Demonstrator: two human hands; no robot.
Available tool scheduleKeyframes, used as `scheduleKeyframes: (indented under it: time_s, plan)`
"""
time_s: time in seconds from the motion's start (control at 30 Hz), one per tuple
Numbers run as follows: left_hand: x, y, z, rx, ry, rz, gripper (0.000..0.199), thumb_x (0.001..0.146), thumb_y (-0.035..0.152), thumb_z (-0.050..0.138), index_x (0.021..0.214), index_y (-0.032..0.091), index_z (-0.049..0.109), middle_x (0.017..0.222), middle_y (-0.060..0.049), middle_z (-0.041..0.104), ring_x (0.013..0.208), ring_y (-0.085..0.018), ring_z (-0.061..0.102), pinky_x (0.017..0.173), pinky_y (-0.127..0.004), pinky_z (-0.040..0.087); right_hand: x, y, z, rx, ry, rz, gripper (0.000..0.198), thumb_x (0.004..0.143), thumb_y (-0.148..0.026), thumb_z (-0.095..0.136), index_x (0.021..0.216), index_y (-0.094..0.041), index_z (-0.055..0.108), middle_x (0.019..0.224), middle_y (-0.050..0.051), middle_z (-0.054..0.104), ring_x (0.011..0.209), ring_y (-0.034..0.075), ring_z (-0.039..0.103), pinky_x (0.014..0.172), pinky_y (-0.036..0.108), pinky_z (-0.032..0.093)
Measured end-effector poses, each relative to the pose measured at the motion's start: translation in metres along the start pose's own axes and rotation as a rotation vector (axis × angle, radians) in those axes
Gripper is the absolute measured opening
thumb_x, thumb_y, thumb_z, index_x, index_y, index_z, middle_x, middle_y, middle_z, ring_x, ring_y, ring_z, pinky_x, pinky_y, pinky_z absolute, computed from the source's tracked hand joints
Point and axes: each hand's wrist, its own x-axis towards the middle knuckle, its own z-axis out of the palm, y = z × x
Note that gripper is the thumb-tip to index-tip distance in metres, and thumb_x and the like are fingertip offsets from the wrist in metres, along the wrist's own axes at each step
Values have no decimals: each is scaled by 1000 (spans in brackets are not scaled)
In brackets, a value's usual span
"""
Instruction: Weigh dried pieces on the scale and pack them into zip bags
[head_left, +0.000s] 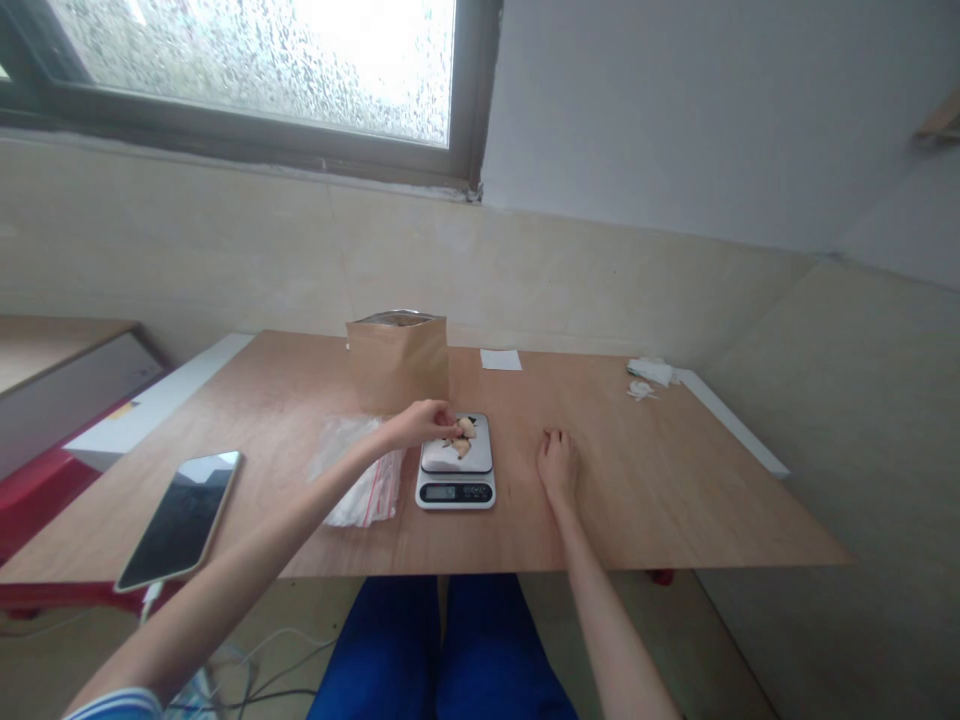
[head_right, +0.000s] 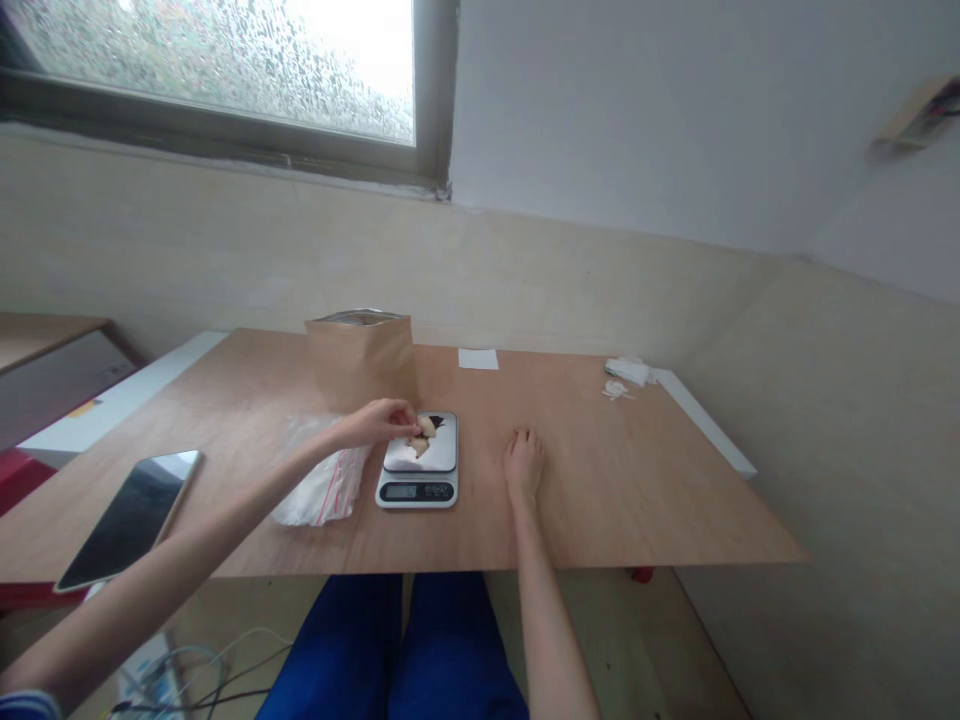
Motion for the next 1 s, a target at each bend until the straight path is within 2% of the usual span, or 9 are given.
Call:
scheduleKeyframes:
  time_s: [0.07, 0.17, 0.43, 0.6, 0.63, 0.77, 0.83, 0.9, 1.0]
  plan:
    - [1, -15, 16, 8, -37, -24, 32, 68, 49, 56, 74, 17, 61, 72, -2, 66, 68, -17, 60, 56, -23, 39, 0, 0, 0, -2, 6, -1, 33, 85, -14, 31, 98, -8, 61, 95, 16, 61, 83, 21, 54, 71, 30, 35]
    - [1, -26, 28, 29, -19, -60, 30, 71, 46, 54, 74, 17, 61, 69, -2, 67, 65, -16, 60, 54, -22, 38, 0, 0, 1, 4, 32, -3, 33, 86, -14, 31, 98, -8, 61, 95, 15, 61, 83, 21, 54, 72, 30, 35]
    - [0, -25, 24, 214, 132, -129, 15, 70, 32, 59, 66, 17, 59, 64, -4, 64, 64, -20, 60, 57, -26, 37, -1, 0, 1, 9, 20, 0, 33, 86, -14, 32, 99, -9, 62, 95, 16, 62, 84, 21, 54, 71, 30, 35]
    - [-3, 6, -14, 292, 326, -93, 18, 80, 33, 48, 78, 18, 55, 81, -8, 62, 77, -22, 58, 67, -31, 41, 0, -1, 0, 12, -1, 19, 31, 84, -12, 34, 100, -8, 61, 97, 16, 61, 86, 21, 54, 72, 30, 34]
    - [-3, 13, -27, 307, 400, -68, 18, 82, 32, 44, 81, 18, 54, 84, -9, 61, 81, -22, 57, 71, -32, 42, 0, -1, 0, 10, -3, 20, 31, 84, -12, 34, 100, -8, 61, 97, 16, 61, 87, 22, 54, 73, 30, 34]
    - [6, 36, -79, 388, 937, 151, 17, 83, 25, 41, 91, 15, 53, 93, -10, 58, 90, -21, 54, 81, -34, 43, -1, -1, 0, 10, 11, 9, 31, 85, -12, 33, 101, -8, 59, 98, 16, 61, 89, 22, 54, 75, 30, 35]
    - [13, 40, -100, 457, 1027, 162, 21, 83, 24, 41, 96, 13, 54, 99, -11, 57, 98, -22, 52, 88, -36, 41, -2, -1, 0, 10, 17, -1, 32, 85, -13, 32, 101, -8, 59, 98, 16, 61, 88, 22, 53, 75, 31, 35]
    - [20, 38, -112, 570, 904, 63, 26, 84, 25, 37, 96, 11, 56, 99, -14, 58, 99, -24, 53, 88, -37, 41, -2, -1, -1, 8, 18, -7, 32, 85, -13, 32, 100, -8, 59, 98, 17, 61, 88, 22, 53, 75, 31, 35]
    - [26, 32, -115, 736, 550, -134, 36, 87, 24, 27, 90, 10, 60, 96, -17, 62, 94, -26, 58, 81, -36, 44, -2, -1, -1, 3, 15, -8, 33, 85, -14, 31, 99, -8, 60, 96, 17, 61, 87, 22, 54, 74, 31, 35]
